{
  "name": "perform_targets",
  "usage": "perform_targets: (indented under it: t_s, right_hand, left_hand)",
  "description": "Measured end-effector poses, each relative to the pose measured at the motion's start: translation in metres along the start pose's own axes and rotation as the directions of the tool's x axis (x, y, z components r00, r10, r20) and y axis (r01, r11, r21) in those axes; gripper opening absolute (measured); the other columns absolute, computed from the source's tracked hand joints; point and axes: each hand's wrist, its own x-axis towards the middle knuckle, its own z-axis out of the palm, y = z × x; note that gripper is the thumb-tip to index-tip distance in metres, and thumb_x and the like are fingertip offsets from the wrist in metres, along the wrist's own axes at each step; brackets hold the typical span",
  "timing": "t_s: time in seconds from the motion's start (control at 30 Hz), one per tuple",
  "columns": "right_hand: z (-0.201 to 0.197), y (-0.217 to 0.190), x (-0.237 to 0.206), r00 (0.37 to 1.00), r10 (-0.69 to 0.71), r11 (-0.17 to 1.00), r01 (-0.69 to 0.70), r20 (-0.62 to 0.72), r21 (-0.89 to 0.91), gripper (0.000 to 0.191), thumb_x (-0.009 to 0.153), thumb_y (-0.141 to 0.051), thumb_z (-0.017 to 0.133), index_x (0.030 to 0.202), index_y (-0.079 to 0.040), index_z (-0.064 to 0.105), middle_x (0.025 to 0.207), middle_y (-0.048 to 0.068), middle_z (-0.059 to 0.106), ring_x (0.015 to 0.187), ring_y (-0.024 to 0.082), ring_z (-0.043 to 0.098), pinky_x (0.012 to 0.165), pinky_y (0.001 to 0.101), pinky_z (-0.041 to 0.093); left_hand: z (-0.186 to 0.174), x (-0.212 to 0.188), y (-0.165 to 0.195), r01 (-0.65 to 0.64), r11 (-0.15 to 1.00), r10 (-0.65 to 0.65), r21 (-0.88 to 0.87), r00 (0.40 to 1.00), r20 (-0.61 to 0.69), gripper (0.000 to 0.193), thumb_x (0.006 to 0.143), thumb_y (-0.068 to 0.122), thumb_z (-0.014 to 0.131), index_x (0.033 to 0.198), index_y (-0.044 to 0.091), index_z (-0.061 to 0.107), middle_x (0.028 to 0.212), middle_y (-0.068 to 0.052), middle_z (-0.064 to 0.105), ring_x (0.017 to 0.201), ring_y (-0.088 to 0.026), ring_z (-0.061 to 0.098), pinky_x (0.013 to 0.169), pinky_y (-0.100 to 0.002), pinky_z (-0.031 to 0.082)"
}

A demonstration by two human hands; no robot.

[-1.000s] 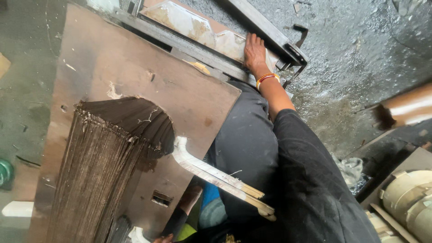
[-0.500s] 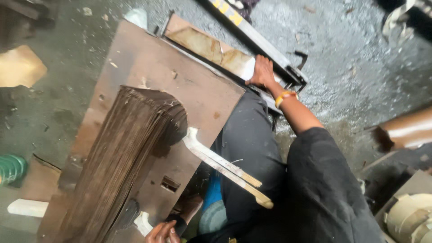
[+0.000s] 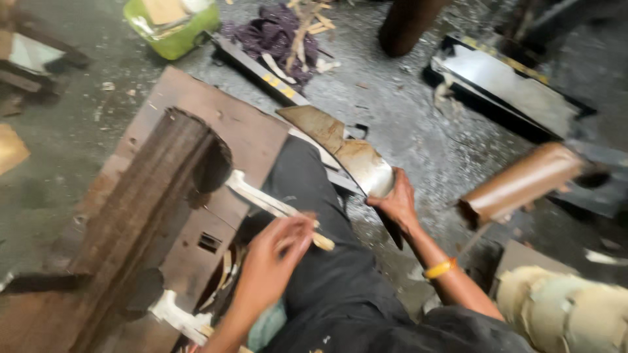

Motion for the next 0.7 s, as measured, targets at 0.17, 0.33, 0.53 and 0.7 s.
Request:
perform_targets:
  t_s: [0.17,0.33,0.53,0.7]
  right_hand:
    - [-0.065,0.025,-0.087,0.979,0.037,0.995,-0.017,-0.203,0.098,0.101,0.05,-0.027,0.094,0.135,0.002,0.048,0.129,0.023,0.062,0.121,0.036,0.06,0.104,0.0438,0.048]
    - [-0.098,-0.009,-0.138,0.902,-0.11,0.993,0.113,-0.417,-0.019,0.107,0.051,-0.028,0.099,0.139,0.004,0.047,0.133,0.026,0.059,0.124,0.038,0.057,0.106,0.0431,0.045]
    - [-0.076,-0.118,-0.169,0.881,-0.241,0.829,0.405,-0.407,0.385,0.091,0.066,-0.013,0.091,0.142,0.001,0.044,0.133,0.018,0.059,0.122,0.027,0.059,0.106,0.0363,0.048]
    - [-0.059,-0.183,-0.225,0.853,-0.52,0.469,0.243,0.042,0.849,0.089,0.082,0.002,0.079,0.156,0.001,0.029,0.153,0.014,0.046,0.14,0.022,0.048,0.116,0.0345,0.04]
  left_hand:
    - [0.109,0.08,-0.036,0.328,0.938,-0.281,-0.112,0.909,0.307,0.062,0.099,0.048,0.059,0.137,-0.001,0.054,0.115,-0.013,0.07,0.093,-0.016,0.063,0.079,-0.03,0.053]
    - [0.184,0.116,-0.01,0.25,0.866,-0.274,-0.433,0.962,0.006,0.059,0.09,0.047,0.067,0.124,-0.001,0.057,0.11,-0.015,0.066,0.088,-0.022,0.059,0.074,-0.04,0.049]
    - [0.156,0.11,0.048,-0.149,0.974,0.037,-0.172,0.851,-0.524,0.056,0.087,0.039,0.071,0.125,0.002,0.052,0.114,-0.021,0.07,0.103,-0.039,0.069,0.086,-0.048,0.054]
    - [0.029,0.075,0.095,-0.305,0.809,0.588,0.502,0.42,-0.692,0.065,0.089,0.041,0.073,0.137,0.004,0.05,0.131,-0.026,0.065,0.114,-0.048,0.062,0.092,-0.051,0.052]
